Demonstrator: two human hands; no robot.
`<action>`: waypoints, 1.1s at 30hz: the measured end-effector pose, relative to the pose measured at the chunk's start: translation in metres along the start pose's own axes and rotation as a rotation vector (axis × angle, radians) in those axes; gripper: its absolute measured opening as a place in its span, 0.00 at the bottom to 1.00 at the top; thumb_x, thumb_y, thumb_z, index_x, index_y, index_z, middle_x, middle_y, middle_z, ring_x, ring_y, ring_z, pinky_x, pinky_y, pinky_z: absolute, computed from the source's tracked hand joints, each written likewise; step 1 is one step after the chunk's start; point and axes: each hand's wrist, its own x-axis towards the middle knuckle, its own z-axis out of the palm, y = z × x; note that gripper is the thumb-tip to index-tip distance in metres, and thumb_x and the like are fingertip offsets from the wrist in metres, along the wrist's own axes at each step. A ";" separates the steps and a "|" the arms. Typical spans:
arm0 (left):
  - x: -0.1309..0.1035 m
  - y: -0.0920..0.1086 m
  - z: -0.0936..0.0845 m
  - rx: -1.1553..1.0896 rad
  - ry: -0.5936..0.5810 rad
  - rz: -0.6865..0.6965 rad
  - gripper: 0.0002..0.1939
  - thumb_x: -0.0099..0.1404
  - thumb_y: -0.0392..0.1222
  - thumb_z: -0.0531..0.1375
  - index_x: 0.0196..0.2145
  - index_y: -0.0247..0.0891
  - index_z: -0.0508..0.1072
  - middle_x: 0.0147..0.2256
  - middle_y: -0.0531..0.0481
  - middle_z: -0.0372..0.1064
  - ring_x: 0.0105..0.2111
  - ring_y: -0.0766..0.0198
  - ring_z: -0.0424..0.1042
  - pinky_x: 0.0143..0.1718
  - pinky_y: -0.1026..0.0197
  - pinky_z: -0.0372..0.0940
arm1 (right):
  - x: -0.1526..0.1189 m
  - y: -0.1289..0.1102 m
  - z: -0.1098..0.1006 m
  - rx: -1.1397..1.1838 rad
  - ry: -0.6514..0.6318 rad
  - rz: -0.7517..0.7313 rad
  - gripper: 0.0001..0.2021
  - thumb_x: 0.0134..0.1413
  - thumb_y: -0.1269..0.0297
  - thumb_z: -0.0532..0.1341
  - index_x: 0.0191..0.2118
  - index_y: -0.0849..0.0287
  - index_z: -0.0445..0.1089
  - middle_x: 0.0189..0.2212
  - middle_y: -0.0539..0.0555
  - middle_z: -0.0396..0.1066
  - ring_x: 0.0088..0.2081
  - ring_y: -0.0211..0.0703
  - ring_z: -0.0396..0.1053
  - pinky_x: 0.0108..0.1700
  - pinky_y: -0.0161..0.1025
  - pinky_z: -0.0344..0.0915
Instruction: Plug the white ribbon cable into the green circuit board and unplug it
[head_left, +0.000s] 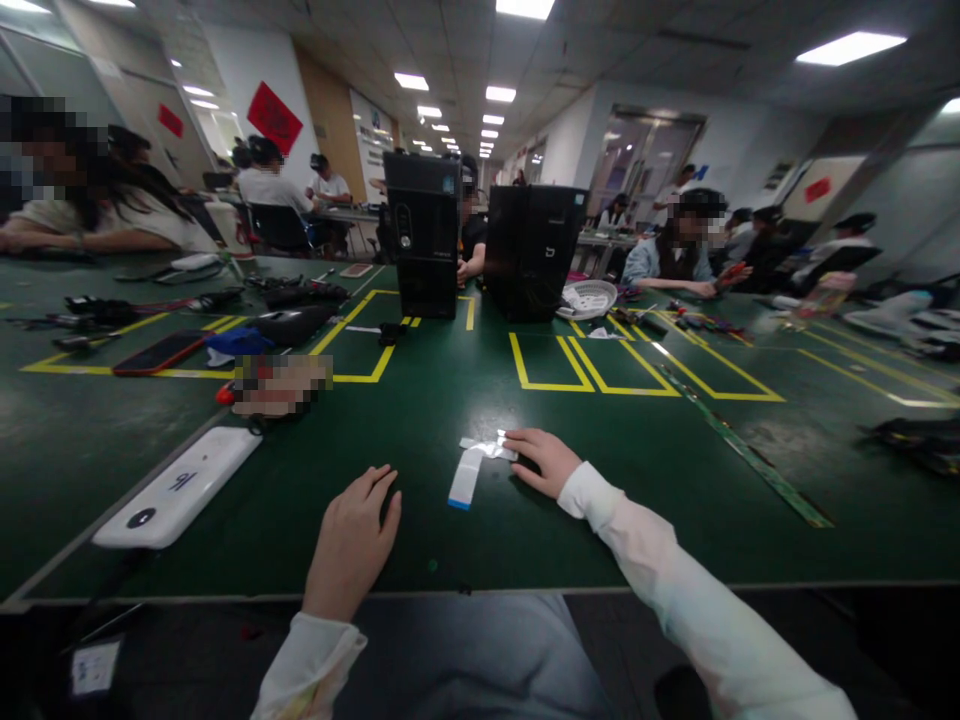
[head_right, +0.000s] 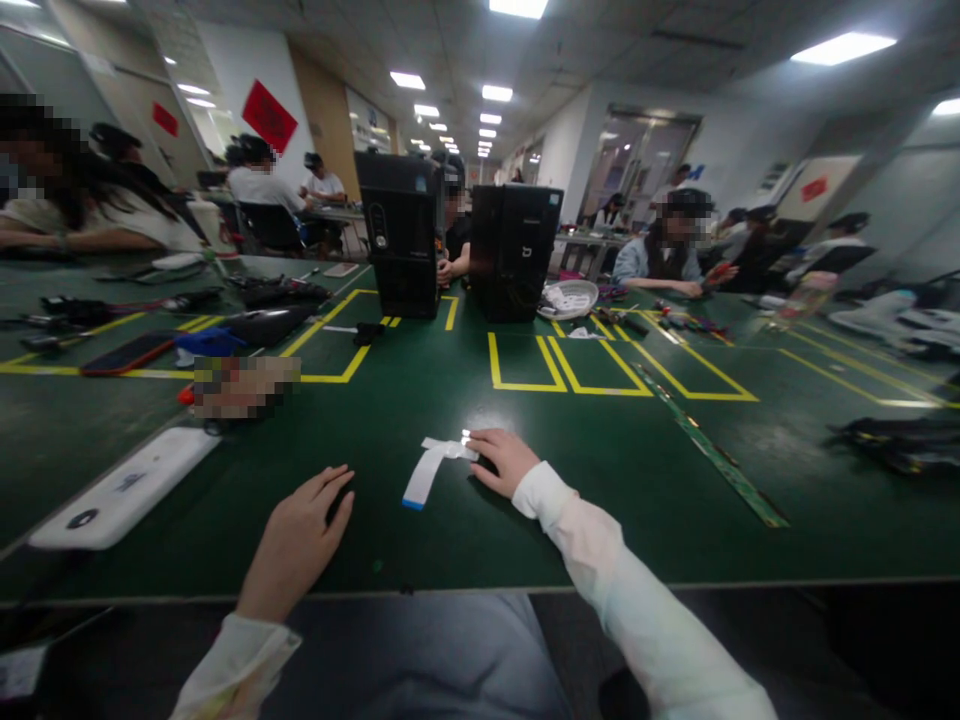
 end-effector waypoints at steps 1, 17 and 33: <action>0.000 0.000 0.000 0.009 -0.006 -0.006 0.20 0.68 0.44 0.49 0.51 0.33 0.71 0.52 0.38 0.70 0.53 0.50 0.68 0.50 0.48 0.65 | 0.006 -0.012 0.003 0.022 -0.020 -0.028 0.20 0.60 0.59 0.55 0.55 0.61 0.66 0.55 0.63 0.66 0.55 0.51 0.64 0.54 0.52 0.63; 0.001 0.000 -0.002 0.044 -0.049 -0.020 0.20 0.69 0.43 0.48 0.51 0.32 0.71 0.52 0.38 0.69 0.53 0.50 0.68 0.49 0.49 0.65 | 0.023 -0.058 0.015 0.179 -0.080 -0.179 0.22 0.60 0.58 0.55 0.58 0.58 0.63 0.58 0.58 0.63 0.58 0.47 0.60 0.57 0.48 0.59; 0.000 -0.004 0.000 0.017 -0.043 -0.005 0.20 0.69 0.44 0.49 0.51 0.32 0.71 0.52 0.38 0.69 0.53 0.50 0.67 0.50 0.48 0.65 | -0.068 0.090 -0.033 -0.524 0.157 1.123 0.28 0.60 0.56 0.51 0.58 0.74 0.62 0.61 0.73 0.54 0.62 0.65 0.51 0.60 0.61 0.49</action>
